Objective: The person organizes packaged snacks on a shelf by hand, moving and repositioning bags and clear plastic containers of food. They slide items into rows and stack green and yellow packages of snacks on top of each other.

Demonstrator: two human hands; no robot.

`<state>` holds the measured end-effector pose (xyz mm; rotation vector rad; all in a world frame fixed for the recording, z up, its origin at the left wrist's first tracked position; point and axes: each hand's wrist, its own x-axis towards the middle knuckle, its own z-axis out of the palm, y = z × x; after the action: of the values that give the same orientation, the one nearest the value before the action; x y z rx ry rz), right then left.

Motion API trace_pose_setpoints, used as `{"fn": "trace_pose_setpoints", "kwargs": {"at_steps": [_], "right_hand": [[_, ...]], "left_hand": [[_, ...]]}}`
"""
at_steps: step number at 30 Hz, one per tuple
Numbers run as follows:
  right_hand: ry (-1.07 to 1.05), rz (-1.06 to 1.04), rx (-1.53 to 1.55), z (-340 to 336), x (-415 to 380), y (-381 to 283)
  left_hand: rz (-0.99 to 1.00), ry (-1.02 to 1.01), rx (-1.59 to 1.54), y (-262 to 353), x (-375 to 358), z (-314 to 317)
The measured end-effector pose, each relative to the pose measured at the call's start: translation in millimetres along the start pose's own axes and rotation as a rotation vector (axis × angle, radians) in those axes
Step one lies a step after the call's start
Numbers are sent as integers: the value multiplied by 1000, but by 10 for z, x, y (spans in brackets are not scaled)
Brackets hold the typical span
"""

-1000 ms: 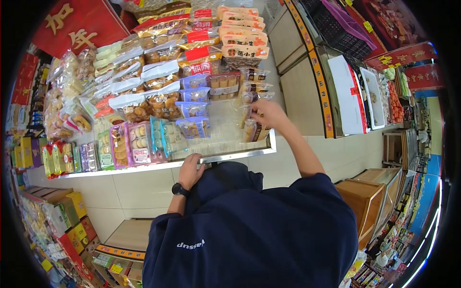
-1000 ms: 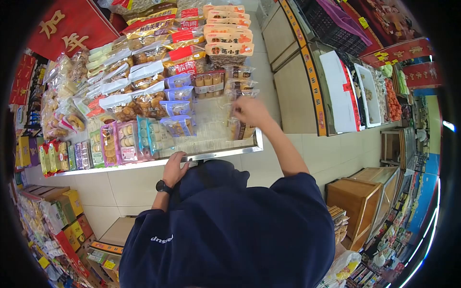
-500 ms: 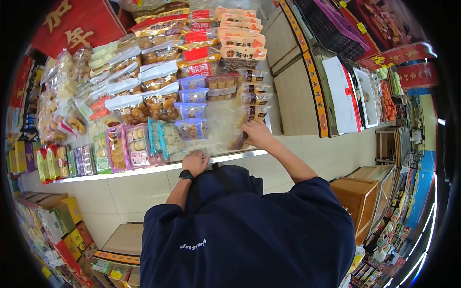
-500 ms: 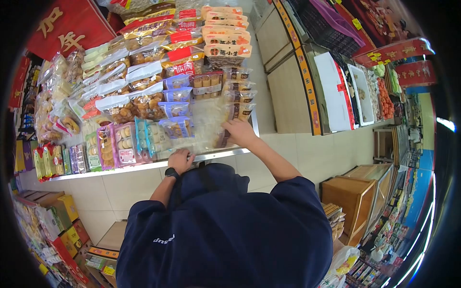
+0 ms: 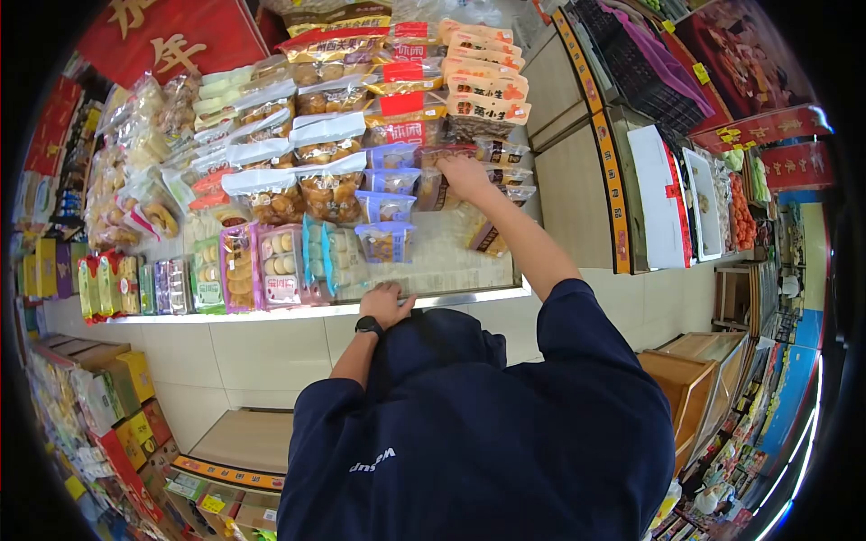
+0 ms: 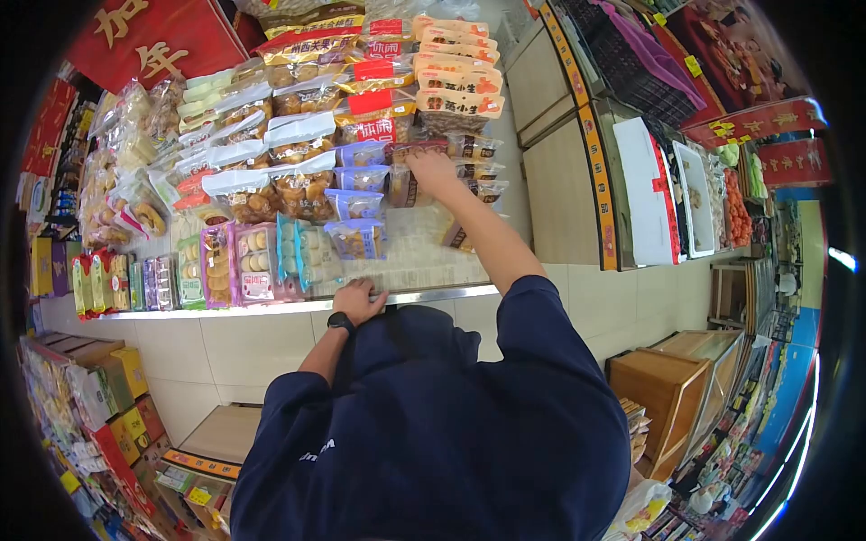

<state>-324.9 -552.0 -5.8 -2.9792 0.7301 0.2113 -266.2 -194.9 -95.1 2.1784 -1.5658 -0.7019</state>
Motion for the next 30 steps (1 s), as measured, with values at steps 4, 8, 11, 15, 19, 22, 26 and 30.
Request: {"fn": "trace_pose_setpoints", "kwargs": {"at_steps": [4, 8, 11, 15, 19, 22, 26, 30], "right_hand": [[50, 9, -63, 14, 12, -28], [61, 43, -95, -126, 12, -98], [95, 76, -117, 37, -6, -136], [252, 89, -64, 126, -114, -143], [489, 165, 162, -293, -623, -42], [424, 344, 262, -333, -1147, 147], [196, 408, 171, 0, -1677, 302], [26, 400, 164, 186, -1879, 221]], "left_hand": [[9, 10, 1, 5, 9, 7], [4, 4, 13, -3, 25, 16], [2, 12, 12, 18, 23, 18], [15, 7, 22, 2, 47, 17], [-11, -34, 39, 41, 48, -19], [-5, -44, 20, 20, 53, -15], [5, -29, 16, 32, 41, -5], [10, -32, 9, 20, 52, 14]]}}
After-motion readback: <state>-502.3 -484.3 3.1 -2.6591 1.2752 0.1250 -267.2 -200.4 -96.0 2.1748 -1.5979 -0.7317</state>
